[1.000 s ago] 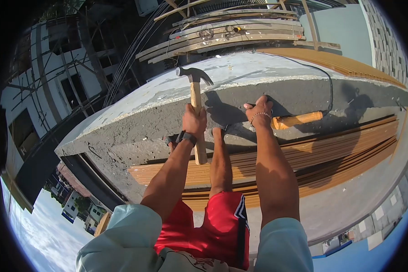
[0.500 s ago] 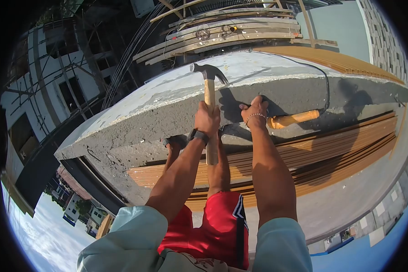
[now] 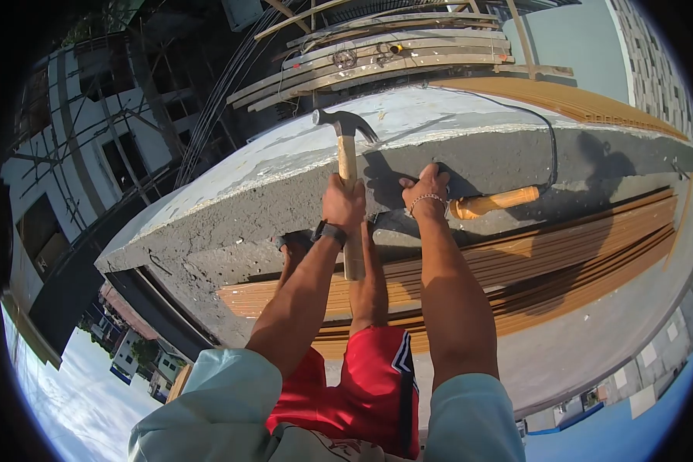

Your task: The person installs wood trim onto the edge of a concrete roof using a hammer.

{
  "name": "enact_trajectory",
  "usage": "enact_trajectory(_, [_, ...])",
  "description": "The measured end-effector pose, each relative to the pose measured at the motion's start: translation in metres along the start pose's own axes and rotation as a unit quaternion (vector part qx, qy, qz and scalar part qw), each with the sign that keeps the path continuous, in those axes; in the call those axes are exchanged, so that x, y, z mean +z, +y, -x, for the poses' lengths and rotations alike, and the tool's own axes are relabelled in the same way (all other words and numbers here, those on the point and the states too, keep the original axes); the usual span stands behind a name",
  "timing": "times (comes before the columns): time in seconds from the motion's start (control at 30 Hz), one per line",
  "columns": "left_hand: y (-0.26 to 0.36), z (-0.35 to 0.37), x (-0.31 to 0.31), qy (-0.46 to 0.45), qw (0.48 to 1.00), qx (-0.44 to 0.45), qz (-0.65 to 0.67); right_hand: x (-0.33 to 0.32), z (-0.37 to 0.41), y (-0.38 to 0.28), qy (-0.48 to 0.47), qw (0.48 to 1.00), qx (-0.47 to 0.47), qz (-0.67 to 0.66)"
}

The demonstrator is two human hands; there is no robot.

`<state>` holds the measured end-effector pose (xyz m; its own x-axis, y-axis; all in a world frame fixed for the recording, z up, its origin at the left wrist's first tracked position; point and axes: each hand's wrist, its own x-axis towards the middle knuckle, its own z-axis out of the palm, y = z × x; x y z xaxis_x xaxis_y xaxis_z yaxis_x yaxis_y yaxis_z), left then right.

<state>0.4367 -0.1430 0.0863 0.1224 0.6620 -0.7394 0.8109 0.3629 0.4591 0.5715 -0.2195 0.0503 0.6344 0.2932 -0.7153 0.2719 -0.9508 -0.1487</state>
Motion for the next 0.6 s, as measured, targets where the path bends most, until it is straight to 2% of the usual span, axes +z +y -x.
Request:
enact_trajectory(0.03, [0.002, -0.003, 0.0, 0.018, 0.998, -0.002, 0.052, -0.003, -0.002, 0.0, -0.005, 1.0, -0.01, 0.002])
enact_trajectory(0.07, [0.004, -0.001, 0.007, 0.012, 0.999, 0.0, 0.051, -0.004, 0.0, 0.003, -0.017, 1.0, -0.013, 0.004])
enact_trajectory(0.13, [0.024, 0.023, 0.005, 0.153, 0.987, -0.001, 0.048, 0.0, 0.004, 0.008, -0.023, 0.999, -0.02, 0.01])
enact_trajectory(0.17, [0.016, 0.023, 0.007, 0.114, 0.993, 0.005, 0.021, -0.001, 0.003, 0.005, -0.026, 1.0, -0.003, 0.01])
enact_trajectory(0.2, [0.007, 0.017, 0.005, 0.121, 0.992, 0.007, 0.022, -0.005, 0.002, -0.003, -0.024, 1.0, 0.014, 0.006])
enact_trajectory(0.27, [0.0, -0.001, 0.005, 0.018, 0.999, 0.014, 0.029, -0.008, -0.004, -0.008, -0.017, 1.0, 0.019, -0.002])
enact_trajectory(0.33, [0.012, 0.007, 0.009, 0.04, 0.999, 0.018, 0.032, -0.006, 0.003, -0.002, -0.02, 1.0, -0.001, -0.007])
enact_trajectory(0.4, [0.03, 0.024, 0.014, 0.145, 0.989, 0.026, 0.024, -0.001, 0.004, 0.005, -0.011, 1.0, -0.016, -0.019])
enact_trajectory(0.43, [0.019, 0.022, 0.019, 0.069, 0.998, 0.004, 0.005, -0.001, 0.003, 0.005, -0.016, 1.0, -0.018, -0.016])
enact_trajectory(0.47, [0.014, 0.018, 0.017, 0.073, 0.997, 0.006, 0.004, -0.001, 0.001, 0.004, -0.018, 1.0, -0.02, -0.015])
enact_trajectory(0.53, [0.02, 0.009, 0.015, 0.002, 0.999, 0.027, 0.043, 0.002, -0.007, 0.004, -0.007, 1.0, -0.018, -0.012])
enact_trajectory(0.57, [0.022, 0.009, 0.019, 0.01, 0.998, -0.015, 0.057, 0.007, -0.008, 0.006, 0.001, 1.0, -0.011, 0.001])
enact_trajectory(0.6, [0.025, 0.015, 0.021, 0.005, 0.998, -0.018, 0.055, 0.011, -0.005, 0.009, 0.003, 1.0, -0.004, 0.016])
